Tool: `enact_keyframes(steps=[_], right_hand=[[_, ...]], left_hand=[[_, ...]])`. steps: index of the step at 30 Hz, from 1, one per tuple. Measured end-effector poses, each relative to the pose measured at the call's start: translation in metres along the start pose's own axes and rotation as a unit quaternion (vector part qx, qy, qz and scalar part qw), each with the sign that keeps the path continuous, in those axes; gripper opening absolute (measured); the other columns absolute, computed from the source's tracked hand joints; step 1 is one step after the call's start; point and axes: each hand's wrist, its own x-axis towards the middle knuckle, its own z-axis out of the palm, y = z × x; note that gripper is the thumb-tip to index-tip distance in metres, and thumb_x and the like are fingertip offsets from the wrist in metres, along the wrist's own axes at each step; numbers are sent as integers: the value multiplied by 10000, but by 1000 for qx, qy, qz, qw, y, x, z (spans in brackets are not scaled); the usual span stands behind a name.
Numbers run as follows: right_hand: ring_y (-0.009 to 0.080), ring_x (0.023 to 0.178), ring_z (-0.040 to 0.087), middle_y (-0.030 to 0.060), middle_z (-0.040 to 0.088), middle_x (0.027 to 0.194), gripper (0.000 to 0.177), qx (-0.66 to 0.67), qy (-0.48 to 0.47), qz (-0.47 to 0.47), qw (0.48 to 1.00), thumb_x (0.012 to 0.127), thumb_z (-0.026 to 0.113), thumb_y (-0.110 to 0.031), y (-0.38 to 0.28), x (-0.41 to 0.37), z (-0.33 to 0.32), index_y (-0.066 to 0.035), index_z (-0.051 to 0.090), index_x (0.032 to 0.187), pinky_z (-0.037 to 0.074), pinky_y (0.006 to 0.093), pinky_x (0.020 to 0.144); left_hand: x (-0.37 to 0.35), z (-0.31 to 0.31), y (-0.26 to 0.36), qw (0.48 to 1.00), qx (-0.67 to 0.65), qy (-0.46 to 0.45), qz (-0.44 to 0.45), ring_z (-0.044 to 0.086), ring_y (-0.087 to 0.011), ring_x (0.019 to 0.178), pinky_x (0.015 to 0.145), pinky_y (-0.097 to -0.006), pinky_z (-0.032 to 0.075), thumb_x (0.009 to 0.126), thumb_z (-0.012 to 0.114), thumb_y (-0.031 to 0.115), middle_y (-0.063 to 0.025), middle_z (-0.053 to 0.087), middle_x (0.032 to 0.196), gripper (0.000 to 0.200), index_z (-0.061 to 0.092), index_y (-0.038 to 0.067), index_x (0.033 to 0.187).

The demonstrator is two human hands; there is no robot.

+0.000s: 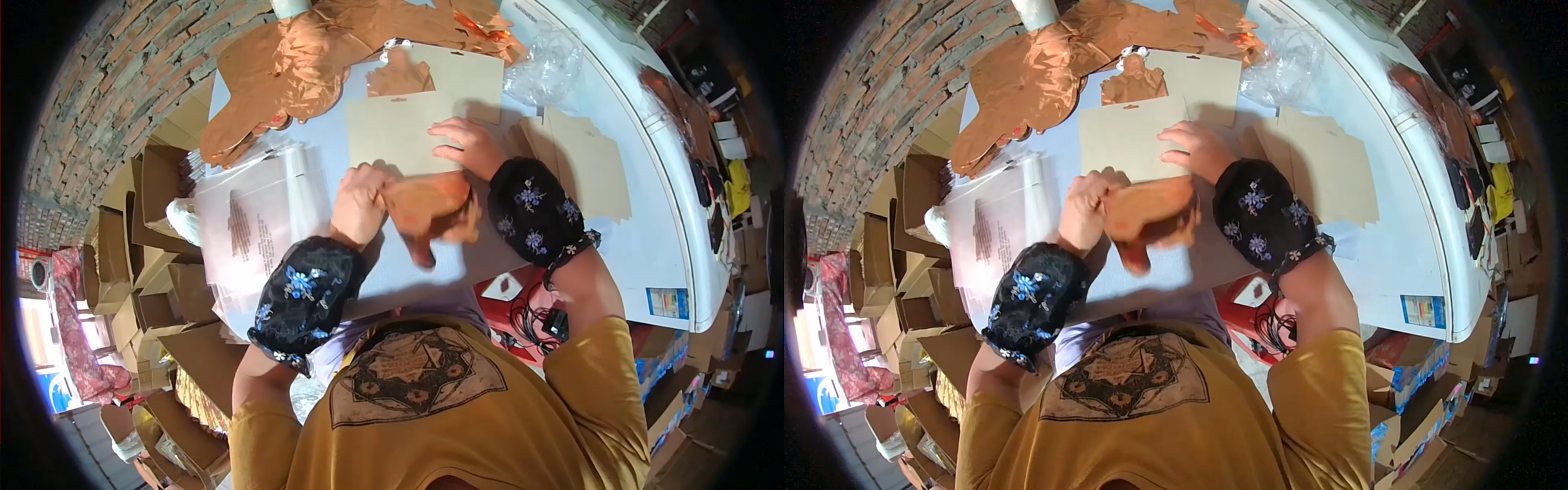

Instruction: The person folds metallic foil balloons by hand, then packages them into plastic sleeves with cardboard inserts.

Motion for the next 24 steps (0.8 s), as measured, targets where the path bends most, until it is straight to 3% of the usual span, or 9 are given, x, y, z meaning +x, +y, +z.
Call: enact_keyframes(steps=[3,5,7,8,14,17,23,24], right_hand=[[326,1084,581,132,627,1150,271,74,-27,1,997,905,623,-228,20,-1,4,-52,650,1109,464,391,941],[356,1023,603,172,645,1083,274,79,-78,178,978,883,612,-176,-19,13,-22,-22,631,1110,484,402,895],[374,984,612,190,654,1039,290,3,-51,112,992,858,621,-144,-1,5,-13,-9,622,1114,492,408,870],[387,951,619,196,660,998,312,18,-2,83,996,820,619,-95,13,1,-3,-16,625,1122,499,410,842],[412,907,587,204,611,920,191,12,-17,88,996,777,604,-64,5,3,-12,10,587,952,482,439,785],[401,974,601,212,630,1002,282,-3,-82,130,988,776,618,-32,13,3,-12,15,584,1052,493,411,846],[399,972,601,205,631,1012,292,-6,-88,120,989,781,626,-41,15,5,-12,16,583,1063,494,409,844],[399,972,600,202,633,1009,290,-23,-76,116,990,779,627,-36,14,4,-11,16,585,1062,494,410,843]], left_hand=[[16,-1,-3,981,-154,26,-112,603,-346,777,715,-403,488,822,674,92,-170,628,827,69,659,27,835],[25,5,-15,980,-136,30,-139,613,-314,745,687,-387,489,860,699,159,-169,615,784,173,658,-5,825],[34,-1,-11,966,-150,-6,-211,615,-243,764,705,-357,490,877,724,212,-132,587,760,242,671,-24,864],[36,-1,-10,969,-131,-9,-209,612,-253,783,725,-363,490,879,721,223,-135,585,799,246,677,-18,876],[43,-3,-3,976,-56,-21,-211,585,-301,894,812,-391,489,870,682,236,-145,582,954,216,698,33,941],[44,-1,-8,979,-12,-30,-199,575,-318,916,851,-400,480,853,690,251,-145,574,989,256,687,35,993],[43,5,-11,980,49,-27,-193,610,-300,880,816,-393,494,871,717,298,-150,537,1020,340,654,4,1028],[41,9,-15,977,-3,-12,-213,598,-294,897,819,-388,488,862,716,280,-150,552,995,316,656,4,1003]])
